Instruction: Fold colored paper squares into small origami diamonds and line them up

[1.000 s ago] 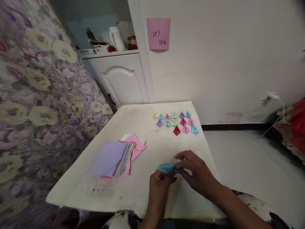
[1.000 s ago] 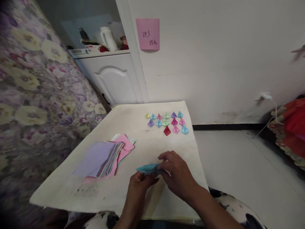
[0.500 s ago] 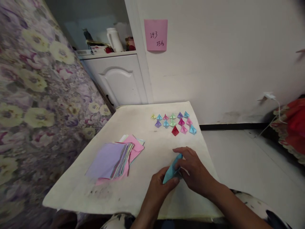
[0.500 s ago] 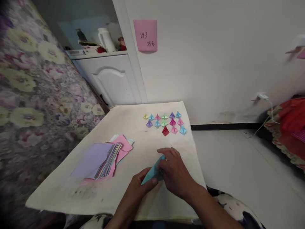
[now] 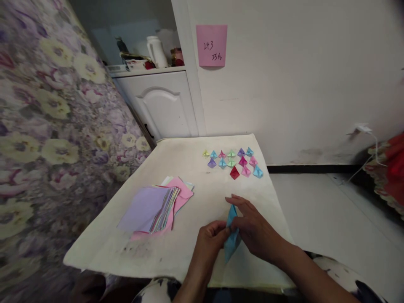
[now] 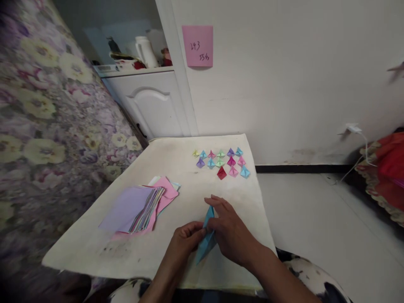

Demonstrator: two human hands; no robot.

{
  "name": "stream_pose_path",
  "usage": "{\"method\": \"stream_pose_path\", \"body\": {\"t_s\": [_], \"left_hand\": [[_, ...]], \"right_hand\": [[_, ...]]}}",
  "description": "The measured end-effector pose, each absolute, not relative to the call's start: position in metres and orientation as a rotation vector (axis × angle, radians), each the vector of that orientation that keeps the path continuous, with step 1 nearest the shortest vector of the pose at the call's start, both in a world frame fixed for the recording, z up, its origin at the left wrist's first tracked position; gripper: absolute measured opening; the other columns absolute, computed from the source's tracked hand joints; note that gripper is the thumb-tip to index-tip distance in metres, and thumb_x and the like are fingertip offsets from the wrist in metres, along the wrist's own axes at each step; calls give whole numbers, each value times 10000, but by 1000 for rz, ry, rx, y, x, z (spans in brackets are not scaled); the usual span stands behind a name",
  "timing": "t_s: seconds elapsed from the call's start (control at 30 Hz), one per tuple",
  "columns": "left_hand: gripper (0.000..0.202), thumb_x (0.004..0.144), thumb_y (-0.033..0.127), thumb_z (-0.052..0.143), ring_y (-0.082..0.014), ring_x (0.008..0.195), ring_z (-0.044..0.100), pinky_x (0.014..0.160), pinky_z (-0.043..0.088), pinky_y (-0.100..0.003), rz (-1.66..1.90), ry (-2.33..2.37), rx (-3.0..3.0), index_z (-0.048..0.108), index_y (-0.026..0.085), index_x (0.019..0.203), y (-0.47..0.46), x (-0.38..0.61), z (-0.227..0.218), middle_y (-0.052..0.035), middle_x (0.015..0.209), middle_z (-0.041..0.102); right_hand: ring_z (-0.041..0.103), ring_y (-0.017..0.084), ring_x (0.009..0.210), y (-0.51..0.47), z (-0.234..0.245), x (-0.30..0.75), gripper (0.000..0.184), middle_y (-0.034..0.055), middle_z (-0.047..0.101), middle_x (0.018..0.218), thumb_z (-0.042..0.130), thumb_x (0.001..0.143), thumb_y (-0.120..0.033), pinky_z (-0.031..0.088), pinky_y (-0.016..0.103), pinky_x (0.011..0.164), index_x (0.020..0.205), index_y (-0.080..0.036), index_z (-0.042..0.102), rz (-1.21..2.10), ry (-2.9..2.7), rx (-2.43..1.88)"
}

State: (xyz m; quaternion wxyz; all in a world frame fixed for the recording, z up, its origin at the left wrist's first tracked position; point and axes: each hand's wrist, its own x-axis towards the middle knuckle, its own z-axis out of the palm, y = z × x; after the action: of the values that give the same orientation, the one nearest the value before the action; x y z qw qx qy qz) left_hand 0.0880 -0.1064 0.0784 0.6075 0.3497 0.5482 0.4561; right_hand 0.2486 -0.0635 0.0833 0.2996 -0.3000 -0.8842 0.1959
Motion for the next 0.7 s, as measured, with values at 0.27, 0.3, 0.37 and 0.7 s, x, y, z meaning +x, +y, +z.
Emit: {"method": "stream_pose_path", "body": {"t_s": [0.27,0.3,0.37,0.7], "left_hand": [[90,668,232,654,-105,521,470,500,335,-194,1103,1317,968,657,143,659,-105,90,71,29,563,573],[71,671,214,636,-108,526,474,504,338,-195,1100,1337,992,649,146,655,-105,90,70,31,563,569],[53,669,178,599,-118,545,486,514,345,-198,1090,1398,1053,635,153,639,-106,90,71,32,571,571],[158,649,94,459,-103,477,415,459,279,-201,1072,1651,1337,579,195,666,-110,90,69,61,546,515]], "right_hand": [[172,277,1371,-65,84,247,309,8,129,1517,425,680,70,324,510,1029,749,-187,581,603,-2343,-798],[169,275,1372,-65,84,247,300,8,116,1520,426,687,65,323,502,1031,750,-186,578,610,-2352,-810],[189,268,1368,-66,84,248,295,15,124,1519,427,687,59,342,482,1022,757,-187,574,623,-2364,-840],[552,206,999,-69,89,250,274,65,551,1156,425,677,25,451,343,805,773,-204,542,610,-2500,-954]]}}
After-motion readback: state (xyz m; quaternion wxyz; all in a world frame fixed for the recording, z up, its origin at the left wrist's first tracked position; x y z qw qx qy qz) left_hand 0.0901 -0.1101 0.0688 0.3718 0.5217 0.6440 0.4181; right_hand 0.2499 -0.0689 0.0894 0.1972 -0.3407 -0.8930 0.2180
